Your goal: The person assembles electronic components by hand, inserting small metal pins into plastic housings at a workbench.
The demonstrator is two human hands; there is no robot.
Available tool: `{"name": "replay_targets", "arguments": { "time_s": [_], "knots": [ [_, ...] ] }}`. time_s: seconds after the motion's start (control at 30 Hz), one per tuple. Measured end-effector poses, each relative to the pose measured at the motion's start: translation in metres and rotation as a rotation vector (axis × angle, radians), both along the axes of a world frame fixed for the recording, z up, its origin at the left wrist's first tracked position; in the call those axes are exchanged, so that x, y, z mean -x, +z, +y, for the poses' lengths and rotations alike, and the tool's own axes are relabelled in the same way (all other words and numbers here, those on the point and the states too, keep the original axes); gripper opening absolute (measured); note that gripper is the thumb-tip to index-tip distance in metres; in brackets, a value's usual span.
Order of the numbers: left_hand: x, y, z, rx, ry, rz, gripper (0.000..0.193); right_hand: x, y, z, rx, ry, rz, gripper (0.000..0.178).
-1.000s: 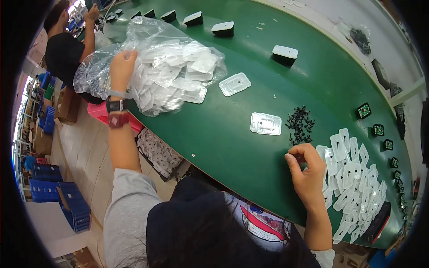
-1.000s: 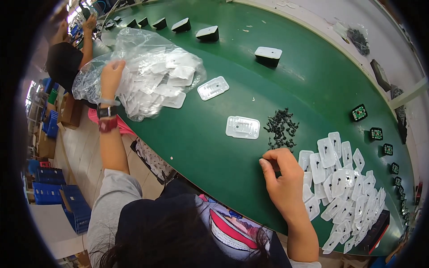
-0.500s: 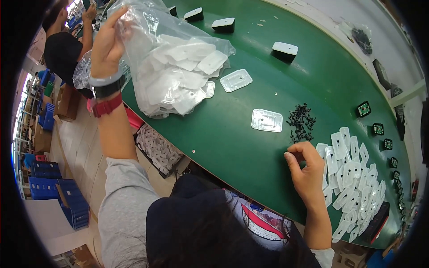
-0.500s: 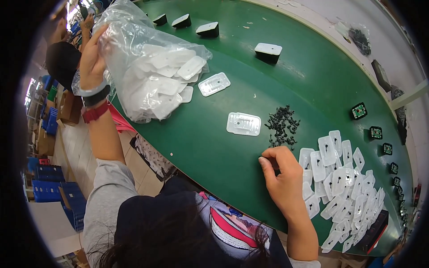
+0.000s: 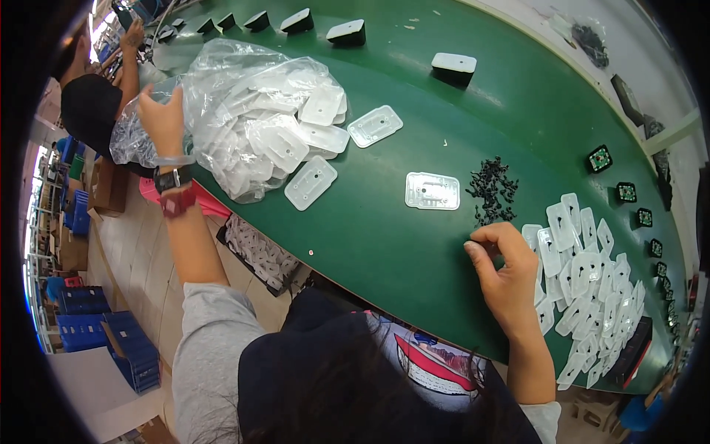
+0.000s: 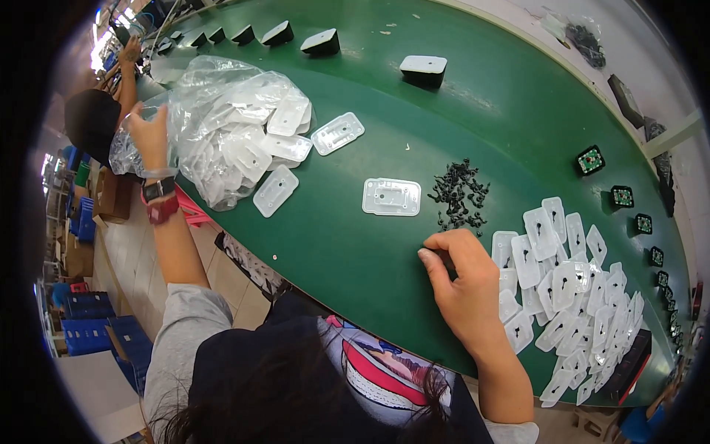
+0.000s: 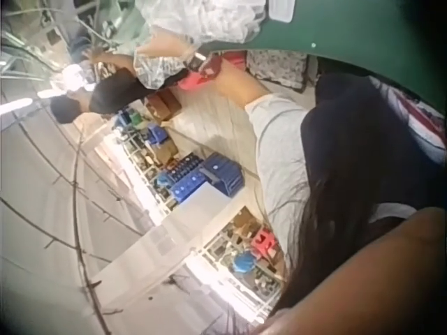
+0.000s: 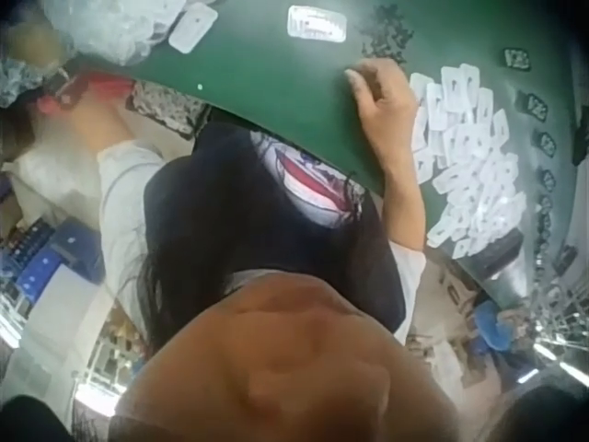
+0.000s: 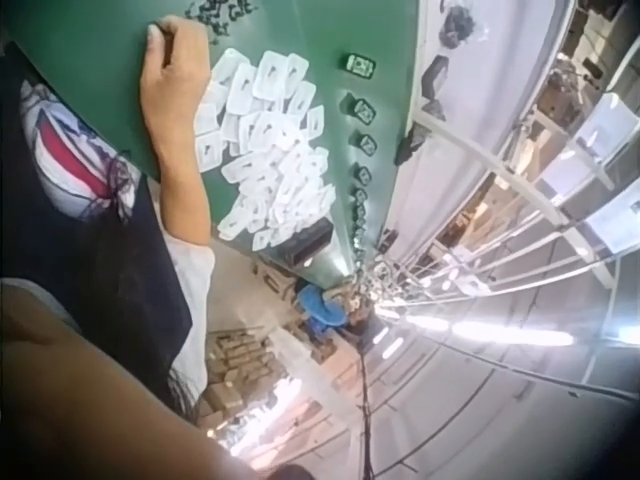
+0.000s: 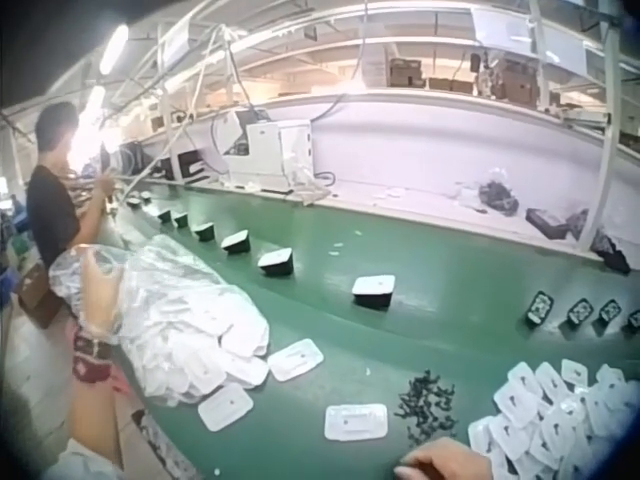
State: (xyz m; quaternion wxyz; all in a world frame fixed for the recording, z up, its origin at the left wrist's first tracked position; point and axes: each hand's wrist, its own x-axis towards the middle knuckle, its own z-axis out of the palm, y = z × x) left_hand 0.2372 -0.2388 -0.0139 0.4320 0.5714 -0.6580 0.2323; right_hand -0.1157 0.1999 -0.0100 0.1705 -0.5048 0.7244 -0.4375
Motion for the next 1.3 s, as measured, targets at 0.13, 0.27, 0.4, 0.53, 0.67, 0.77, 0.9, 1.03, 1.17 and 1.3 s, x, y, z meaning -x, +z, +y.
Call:
{"name": "replay_targets", "arguments": {
  "time_s": [0.13, 0.27, 0.4, 0.53, 0.67, 0.77, 0.9, 1.03, 1.17, 1.3],
  "knots": [
    [0.130, 0.079, 0.133, -0.301, -0.944, 0.397, 0.031, -0.002, 0.000, 0.000, -0.020, -0.035, -0.021, 0.011],
    [0.221, 0.038, 0.206, -0.747, -1.540, -0.084, 0.040, 0.002, 0.001, 0.000, -0.009, -0.117, -0.057, 0.009],
    [0.249, -0.025, 0.233, -0.542, -1.426, -0.344, 0.041, 0.009, 0.001, 0.000, 0.030, -0.158, -0.077, 0.011],
    [0.254, -0.004, 0.238, -0.869, -1.404, -0.424, 0.035, 0.010, 0.003, -0.001, 0.071, -0.169, -0.051, 0.010],
    [0.261, 0.011, 0.244, -1.301, -1.482, -0.074, 0.031, 0.007, 0.003, -0.003, 0.096, -0.190, -0.091, 0.009],
    [0.259, 0.022, 0.254, -1.619, -1.528, 0.343, 0.029, 0.004, 0.002, -0.001, 0.095, -0.201, -0.148, 0.008],
    [0.251, 0.048, 0.268, -1.870, -1.542, 0.713, 0.030, 0.009, 0.002, 0.003, 0.060, -0.169, -0.131, 0.008],
    [0.256, 0.030, 0.262, -1.889, -1.593, 0.843, 0.033, 0.013, 0.006, 0.004, 0.126, -0.268, -0.121, 0.008],
    [0.257, 0.022, 0.264, -2.054, -1.567, 1.021, 0.035, 0.012, 0.011, 0.003, 0.204, -0.397, -0.225, 0.008],
    [0.255, 0.016, 0.272, -2.237, -1.497, 1.132, 0.037, 0.008, 0.015, 0.006, 0.221, -0.466, -0.271, 0.008]
  ]
}}
